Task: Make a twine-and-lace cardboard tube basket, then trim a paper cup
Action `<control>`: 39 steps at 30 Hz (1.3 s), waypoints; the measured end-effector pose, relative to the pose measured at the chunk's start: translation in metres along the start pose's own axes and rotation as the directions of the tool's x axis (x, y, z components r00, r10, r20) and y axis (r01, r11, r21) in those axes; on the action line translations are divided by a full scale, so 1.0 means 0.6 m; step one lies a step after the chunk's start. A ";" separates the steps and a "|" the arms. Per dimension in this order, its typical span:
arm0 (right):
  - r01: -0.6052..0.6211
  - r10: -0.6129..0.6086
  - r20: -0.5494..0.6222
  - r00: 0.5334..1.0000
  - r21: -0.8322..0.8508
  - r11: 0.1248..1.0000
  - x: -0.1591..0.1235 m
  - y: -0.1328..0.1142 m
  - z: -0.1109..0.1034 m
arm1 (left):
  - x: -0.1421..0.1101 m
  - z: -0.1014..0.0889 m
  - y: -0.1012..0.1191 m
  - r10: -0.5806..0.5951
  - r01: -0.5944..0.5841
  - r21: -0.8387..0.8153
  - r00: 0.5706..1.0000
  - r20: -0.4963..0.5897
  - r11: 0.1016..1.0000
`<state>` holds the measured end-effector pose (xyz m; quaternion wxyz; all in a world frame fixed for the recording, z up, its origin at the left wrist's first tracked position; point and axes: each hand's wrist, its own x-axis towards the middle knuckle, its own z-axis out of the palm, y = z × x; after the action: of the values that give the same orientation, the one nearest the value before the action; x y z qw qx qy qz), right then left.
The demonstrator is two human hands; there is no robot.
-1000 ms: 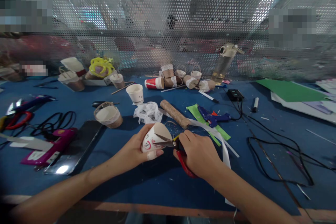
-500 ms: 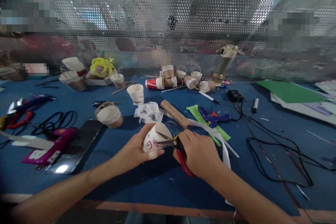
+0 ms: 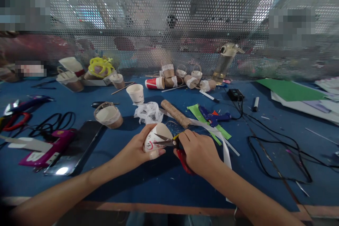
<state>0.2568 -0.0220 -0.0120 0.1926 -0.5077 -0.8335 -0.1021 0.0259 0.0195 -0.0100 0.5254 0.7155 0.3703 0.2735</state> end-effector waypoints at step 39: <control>-0.333 0.307 0.130 0.943 0.401 0.853 0.000 0.007 0.016 | 0.002 -0.010 0.006 -0.094 0.172 -0.662 0.984 0.153 0.730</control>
<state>0.2585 -0.0164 -0.0208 0.2853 -0.5892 -0.7451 0.1275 0.0226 0.0231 -0.0044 0.7855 0.4633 0.2678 0.3108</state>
